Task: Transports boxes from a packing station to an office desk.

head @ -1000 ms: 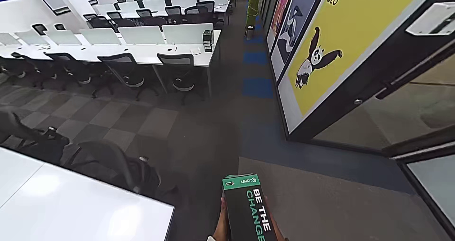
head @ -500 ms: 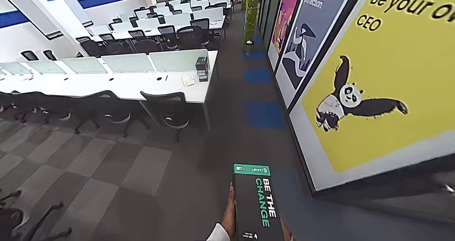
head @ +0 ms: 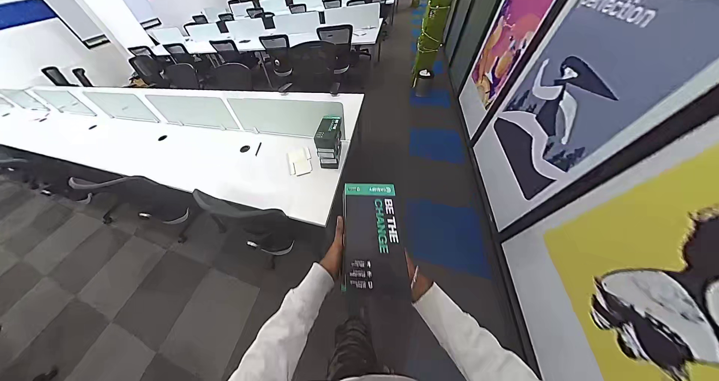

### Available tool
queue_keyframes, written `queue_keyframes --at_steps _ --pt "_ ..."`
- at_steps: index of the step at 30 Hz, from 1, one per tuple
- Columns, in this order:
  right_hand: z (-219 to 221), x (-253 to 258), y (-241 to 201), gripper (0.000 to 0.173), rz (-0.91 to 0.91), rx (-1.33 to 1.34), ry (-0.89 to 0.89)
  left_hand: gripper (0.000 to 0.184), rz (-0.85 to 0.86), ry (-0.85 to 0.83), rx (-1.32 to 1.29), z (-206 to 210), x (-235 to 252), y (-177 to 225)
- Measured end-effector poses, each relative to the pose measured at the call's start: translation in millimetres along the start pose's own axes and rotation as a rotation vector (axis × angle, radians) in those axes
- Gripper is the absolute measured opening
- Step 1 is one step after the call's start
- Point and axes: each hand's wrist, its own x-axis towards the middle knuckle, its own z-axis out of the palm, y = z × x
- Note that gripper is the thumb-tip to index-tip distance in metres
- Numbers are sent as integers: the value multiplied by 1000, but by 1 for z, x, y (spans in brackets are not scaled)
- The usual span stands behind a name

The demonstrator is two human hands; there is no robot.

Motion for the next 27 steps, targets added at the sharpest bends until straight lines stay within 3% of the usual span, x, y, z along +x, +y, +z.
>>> queue_keyframes --at_steps 3,9,13,16,20,25,27 --pt "29 131 -46 67 -59 -44 -52 70 50 41 40 -21 97 91" --pt "73 403 -96 75 -28 -82 12 82 -19 -18 -16 -119 320 204" --pt "99 522 -127 81 48 -35 48 75 -64 50 48 -149 404 276" --pt "99 585 -141 81 59 -38 84 73 -125 103 128 -157 453 309" --pt "94 632 -147 78 89 -42 142 74 -127 133 120 -172 513 312" --pt "89 647 -148 71 103 -125 219 65 -114 272 327 -165 520 320" --pt "84 655 -146 69 93 -135 214 64 -94 255 336 -165 519 319"
